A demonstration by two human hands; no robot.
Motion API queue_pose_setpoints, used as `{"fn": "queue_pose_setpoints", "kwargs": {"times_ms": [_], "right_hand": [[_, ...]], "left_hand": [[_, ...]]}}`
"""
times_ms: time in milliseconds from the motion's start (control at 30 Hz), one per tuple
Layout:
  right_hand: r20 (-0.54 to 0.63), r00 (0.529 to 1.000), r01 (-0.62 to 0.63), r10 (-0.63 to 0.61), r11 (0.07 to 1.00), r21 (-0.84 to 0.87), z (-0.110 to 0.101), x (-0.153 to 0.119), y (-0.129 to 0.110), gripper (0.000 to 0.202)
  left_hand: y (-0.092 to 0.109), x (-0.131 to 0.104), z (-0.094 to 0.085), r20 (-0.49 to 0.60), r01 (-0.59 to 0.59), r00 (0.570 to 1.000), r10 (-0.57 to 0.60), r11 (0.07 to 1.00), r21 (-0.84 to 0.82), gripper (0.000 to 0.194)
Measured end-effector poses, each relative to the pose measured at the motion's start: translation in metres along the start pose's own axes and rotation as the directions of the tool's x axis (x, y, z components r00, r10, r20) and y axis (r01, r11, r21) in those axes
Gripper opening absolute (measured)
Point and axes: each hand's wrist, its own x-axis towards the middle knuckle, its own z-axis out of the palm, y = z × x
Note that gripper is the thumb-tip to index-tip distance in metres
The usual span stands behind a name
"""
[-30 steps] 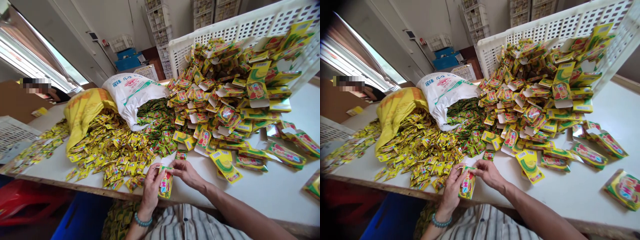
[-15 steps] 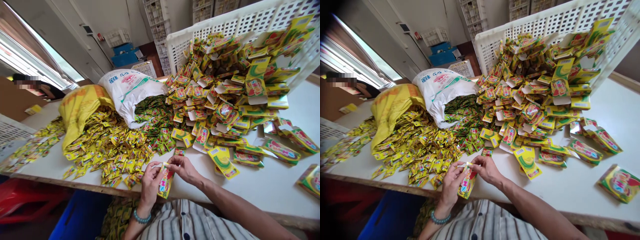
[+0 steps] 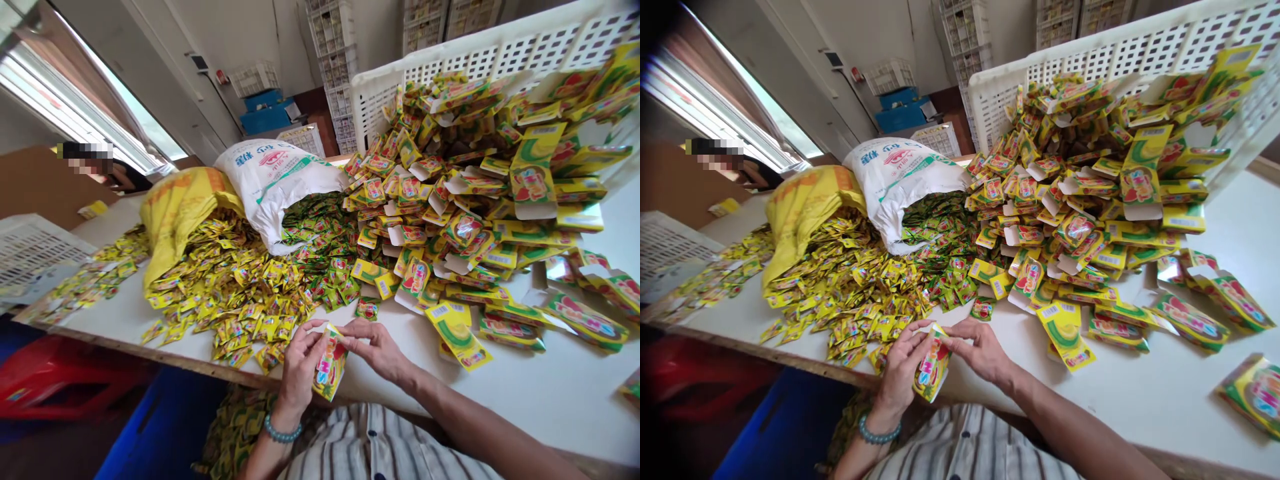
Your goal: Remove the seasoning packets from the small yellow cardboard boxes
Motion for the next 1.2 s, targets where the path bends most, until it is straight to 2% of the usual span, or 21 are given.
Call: {"fn": "queue_pose_setpoints", "kwargs": {"times_ms": [100,200,267,333,400,433,500,567,633,667,733,800,867,900,967,1100,1167,1200], "right_hand": [[-0.009,0.988,0.150,-0.154,0.972,-0.182,0.007,-0.003,0.002,0.028],[-0.057,0.980,0.175,-0.192,0.960,-0.217,0.013,-0.004,0.007,0.033],[-0.033,0.976,0.201,-0.216,0.948,-0.248,0.015,-0.005,0.010,0.036],[0.056,0.968,0.248,-0.243,0.917,-0.313,0.016,-0.006,0.013,0.034],[0.138,0.955,0.297,-0.263,0.860,-0.414,0.014,-0.005,0.017,0.033],[0.148,0.953,0.304,-0.266,0.822,-0.482,0.011,-0.004,0.019,0.032],[0.087,0.965,0.243,-0.247,0.719,-0.651,0.004,0.000,0.024,0.034],[-0.022,0.984,0.087,-0.176,0.585,-0.806,-0.006,0.005,0.030,0.043],[-0.076,0.995,-0.039,-0.067,0.437,-0.898,-0.015,0.009,0.035,0.056],[-0.065,0.998,-0.056,-0.011,0.376,-0.925,-0.018,0.010,0.036,0.060],[0.007,0.997,-0.016,0.073,0.307,-0.952,-0.021,0.011,0.038,0.057],[0.074,0.991,0.037,0.108,0.304,-0.952,-0.022,0.010,0.039,0.050],[0.080,0.992,0.041,0.095,0.356,-0.934,-0.023,0.010,0.040,0.047],[0.061,0.995,0.024,0.077,0.407,-0.913,-0.024,0.010,0.041,0.045],[-0.017,0.999,-0.040,0.048,0.554,-0.831,-0.026,0.011,0.043,0.036],[-0.187,0.975,-0.194,0.117,0.859,-0.473,-0.026,0.015,0.039,0.014],[-0.163,0.972,-0.199,0.167,0.958,-0.205,-0.022,0.016,0.031,0.019],[-0.122,0.974,-0.198,0.190,0.979,-0.058,-0.020,0.017,0.027,0.024]], "left_hand": [[0.003,-0.001,-0.001,0.024,0.039,0.999,-0.038,0.999,-0.037,0.043],[0.001,-0.001,0.002,0.065,0.042,0.997,-0.040,0.999,-0.034,0.046],[-0.002,-0.002,0.002,0.077,0.036,0.996,-0.035,0.999,-0.009,0.048],[0.000,-0.004,-0.006,0.073,0.040,0.996,-0.046,0.996,0.081,0.048],[0.009,-0.008,-0.030,0.068,0.061,0.994,-0.082,0.961,0.269,0.044],[0.017,-0.011,-0.048,0.058,0.068,0.993,-0.098,0.918,0.391,0.041],[0.037,-0.017,-0.089,0.018,0.065,0.995,-0.100,0.766,0.640,0.038],[0.057,-0.022,-0.125,-0.091,0.088,0.996,-0.021,0.537,0.839,0.037],[0.066,-0.024,-0.140,-0.151,0.104,0.982,0.111,0.346,0.932,0.035],[0.065,-0.023,-0.139,-0.132,0.079,0.977,0.170,0.286,0.955,0.032],[0.050,-0.018,-0.120,-0.009,-0.046,0.969,0.249,0.214,0.976,0.027],[0.025,-0.009,-0.093,0.150,-0.192,0.955,0.255,0.147,0.970,0.029],[0.002,0.001,-0.072,0.249,-0.282,0.938,0.242,0.112,0.953,0.037],[-0.007,0.006,-0.066,0.266,-0.301,0.933,0.243,0.122,0.946,0.039],[-0.016,0.015,-0.064,0.233,-0.290,0.935,0.267,0.202,0.935,0.037],[-0.009,0.031,-0.074,-0.017,-0.137,0.949,0.316,0.457,0.879,0.021],[-0.002,0.036,-0.070,-0.116,-0.063,0.966,0.233,0.641,0.765,0.023],[0.001,0.037,-0.065,-0.121,-0.035,0.980,0.159,0.734,0.678,0.027]]}}
